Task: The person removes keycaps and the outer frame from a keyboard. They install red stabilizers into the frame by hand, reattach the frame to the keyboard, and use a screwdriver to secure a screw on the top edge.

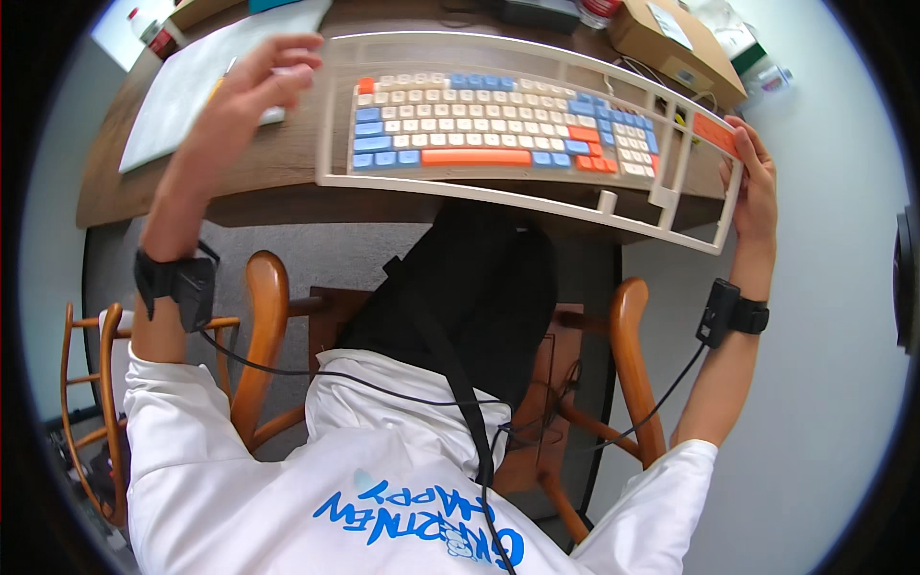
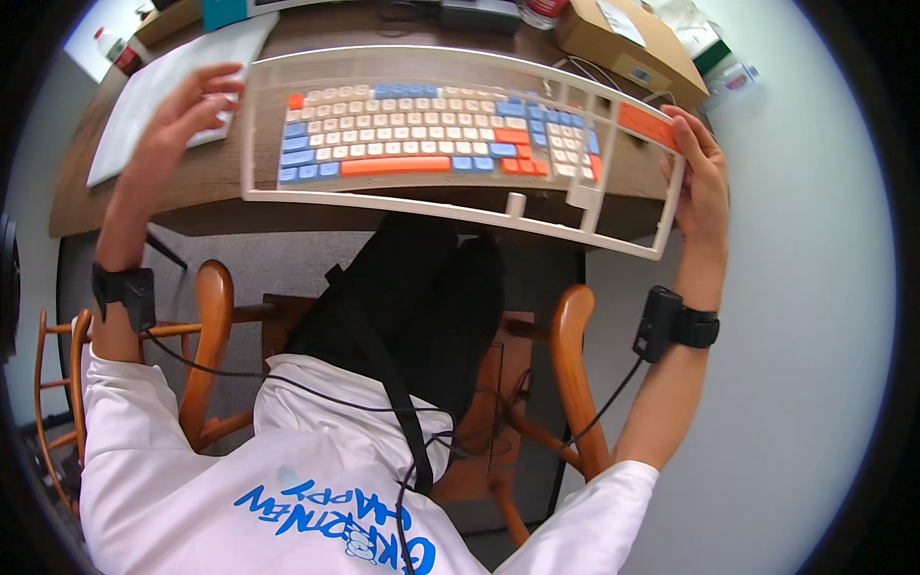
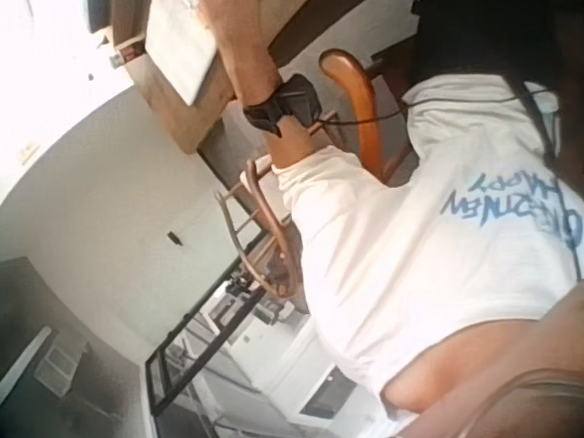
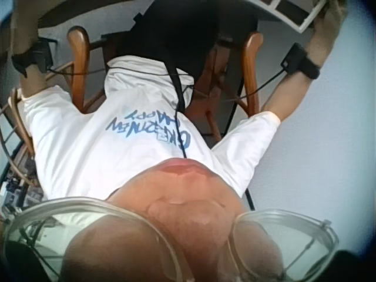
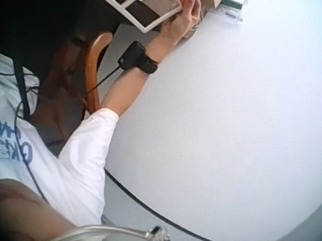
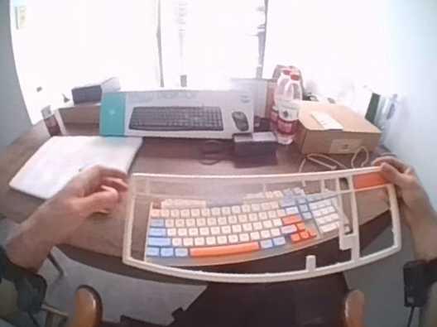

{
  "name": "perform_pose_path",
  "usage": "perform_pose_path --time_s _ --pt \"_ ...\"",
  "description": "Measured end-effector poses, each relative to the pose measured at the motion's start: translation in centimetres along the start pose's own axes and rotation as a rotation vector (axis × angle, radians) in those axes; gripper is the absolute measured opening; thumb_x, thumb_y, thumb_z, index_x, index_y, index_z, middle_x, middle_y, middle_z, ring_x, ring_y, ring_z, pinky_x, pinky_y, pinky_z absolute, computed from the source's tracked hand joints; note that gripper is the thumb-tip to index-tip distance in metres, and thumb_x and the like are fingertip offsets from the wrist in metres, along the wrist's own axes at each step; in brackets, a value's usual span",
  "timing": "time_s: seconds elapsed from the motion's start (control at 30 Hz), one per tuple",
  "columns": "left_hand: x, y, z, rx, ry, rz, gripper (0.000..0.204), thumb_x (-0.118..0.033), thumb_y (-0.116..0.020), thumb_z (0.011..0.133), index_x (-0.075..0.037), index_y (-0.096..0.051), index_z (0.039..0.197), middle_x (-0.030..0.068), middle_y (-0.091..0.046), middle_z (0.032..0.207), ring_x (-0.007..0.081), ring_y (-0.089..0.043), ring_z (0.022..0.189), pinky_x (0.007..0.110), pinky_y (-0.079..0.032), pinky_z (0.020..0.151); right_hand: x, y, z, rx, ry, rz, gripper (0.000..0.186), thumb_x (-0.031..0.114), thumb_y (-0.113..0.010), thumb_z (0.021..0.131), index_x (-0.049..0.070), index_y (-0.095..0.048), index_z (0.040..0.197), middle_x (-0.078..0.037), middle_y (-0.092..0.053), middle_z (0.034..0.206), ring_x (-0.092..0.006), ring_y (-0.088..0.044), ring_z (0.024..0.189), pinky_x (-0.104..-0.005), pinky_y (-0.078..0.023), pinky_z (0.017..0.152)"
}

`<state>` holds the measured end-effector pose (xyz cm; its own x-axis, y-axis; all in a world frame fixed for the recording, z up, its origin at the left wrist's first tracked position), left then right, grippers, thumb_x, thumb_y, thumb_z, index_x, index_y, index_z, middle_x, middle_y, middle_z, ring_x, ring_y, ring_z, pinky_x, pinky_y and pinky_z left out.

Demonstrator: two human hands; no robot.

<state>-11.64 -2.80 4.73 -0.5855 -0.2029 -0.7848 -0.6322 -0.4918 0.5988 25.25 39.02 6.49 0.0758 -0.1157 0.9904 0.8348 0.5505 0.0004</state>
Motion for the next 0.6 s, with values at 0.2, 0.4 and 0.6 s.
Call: perform_pose_path --time_s 0.2,0.4,0.6 --pt "1.6 -4.8 -2.3 0.065 0.157 -0.303 0.059 -0.029 -0.054 0.104 0.002 -0.037 0.151 0.0183 -0.061 0.125 0.0221 -0.061 0.113 0.033 -0.053 0.096 -2.6 1.1 5.4 0.224 -0.059 -0.047 0.028 0.025 -0.065 0.101 0.002 -0.068 0.117 0.006 -0.056 0.069 0.0010 -0.035 0.045 -0.0166 -0.026 0.042" --pt "1.0 -7.0 -1.4 0.035 0.174 -0.380 0.056 -0.024 -0.058 0.102 0.006 -0.044 0.147 0.0105 -0.066 0.107 0.0147 -0.064 0.094 0.029 -0.057 0.082 -5.9 0.7 8.6 0.223 -0.107 -0.126 0.028 0.026 -0.065 0.101 0.003 -0.069 0.118 0.006 -0.059 0.071 0.0011 -0.036 0.046 -0.0170 -0.026 0.042" --pt "1.1 -7.1 -0.9 -0.087 0.245 -0.120 0.050 -0.020 -0.057 0.102 0.005 -0.048 0.144 0.0121 -0.071 0.104 0.0139 -0.065 0.087 0.027 -0.054 0.073 -8.9 -1.5 9.9 0.246 -0.235 -0.079 0.022 0.024 -0.066 0.101 0.006 -0.069 0.115 0.007 -0.063 0.077 0.0030 -0.041 0.051 -0.0155 -0.029 0.045"
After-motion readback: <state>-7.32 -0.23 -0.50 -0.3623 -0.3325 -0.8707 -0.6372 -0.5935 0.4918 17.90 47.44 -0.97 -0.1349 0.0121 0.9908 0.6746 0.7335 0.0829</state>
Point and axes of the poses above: each hand's wrist, its own z-axis towards the middle knuckle, its own y-axis out of the back of the hand, x = y × z, the point moved 1 cm from there along z, towards the middle knuckle
